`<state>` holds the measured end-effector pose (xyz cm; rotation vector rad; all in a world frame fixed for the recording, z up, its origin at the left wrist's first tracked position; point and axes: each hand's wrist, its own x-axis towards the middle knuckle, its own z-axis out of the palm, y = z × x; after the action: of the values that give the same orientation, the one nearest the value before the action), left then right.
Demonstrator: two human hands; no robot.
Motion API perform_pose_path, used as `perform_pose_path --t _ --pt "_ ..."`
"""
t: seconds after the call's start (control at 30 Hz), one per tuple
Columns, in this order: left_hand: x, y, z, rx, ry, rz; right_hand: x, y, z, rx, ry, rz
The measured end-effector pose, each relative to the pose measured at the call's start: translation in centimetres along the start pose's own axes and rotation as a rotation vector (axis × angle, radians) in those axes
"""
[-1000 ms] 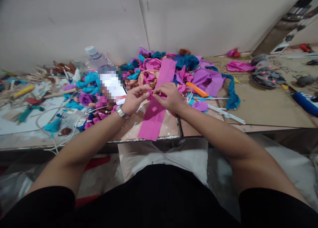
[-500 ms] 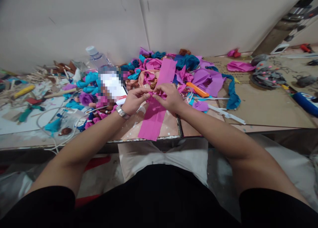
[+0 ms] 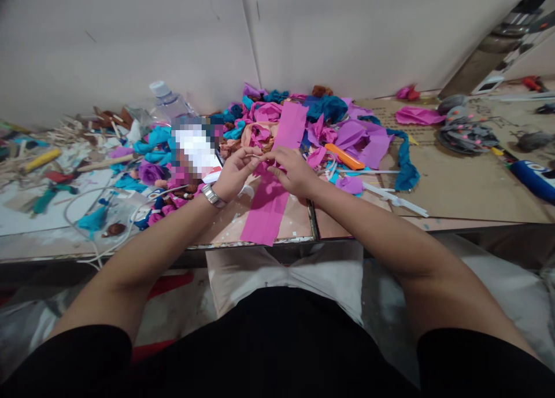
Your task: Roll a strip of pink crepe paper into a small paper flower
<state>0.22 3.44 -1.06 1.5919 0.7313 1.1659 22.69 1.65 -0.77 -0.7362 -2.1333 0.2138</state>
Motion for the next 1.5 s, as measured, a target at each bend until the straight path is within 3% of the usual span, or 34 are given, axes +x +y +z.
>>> perform_pose_path --t 0.13,0.23,0.4,0.77,1.33,1.5 --pt "0.2 -0.1 -0.3 0.020 0.169 0.070 0.1 0.0 -0.1 0.005 0.097 0.010" --pt "0.2 0.4 -0.5 0.139 0.222 0.090 0.1 -0.1 -0.2 -0.001 0.151 0.048" --pt "-0.1 1.0 -0.3 0.223 0.193 0.069 0.0 -0.1 -0.2 0.008 0.174 0.077" --pt "0.0 0.4 -0.1 -0.033 0.191 -0.167 -0.1 -0.2 -0.1 -0.029 0.129 0.058" --pt "0.2 -0.2 -0.3 -0.032 0.095 -0.128 0.1 -0.3 0.0 0.061 0.197 0.122" --pt "0.0 -0.2 -0.4 0.112 0.112 -0.108 0.0 -0.3 0.0 0.046 0.212 0.122"
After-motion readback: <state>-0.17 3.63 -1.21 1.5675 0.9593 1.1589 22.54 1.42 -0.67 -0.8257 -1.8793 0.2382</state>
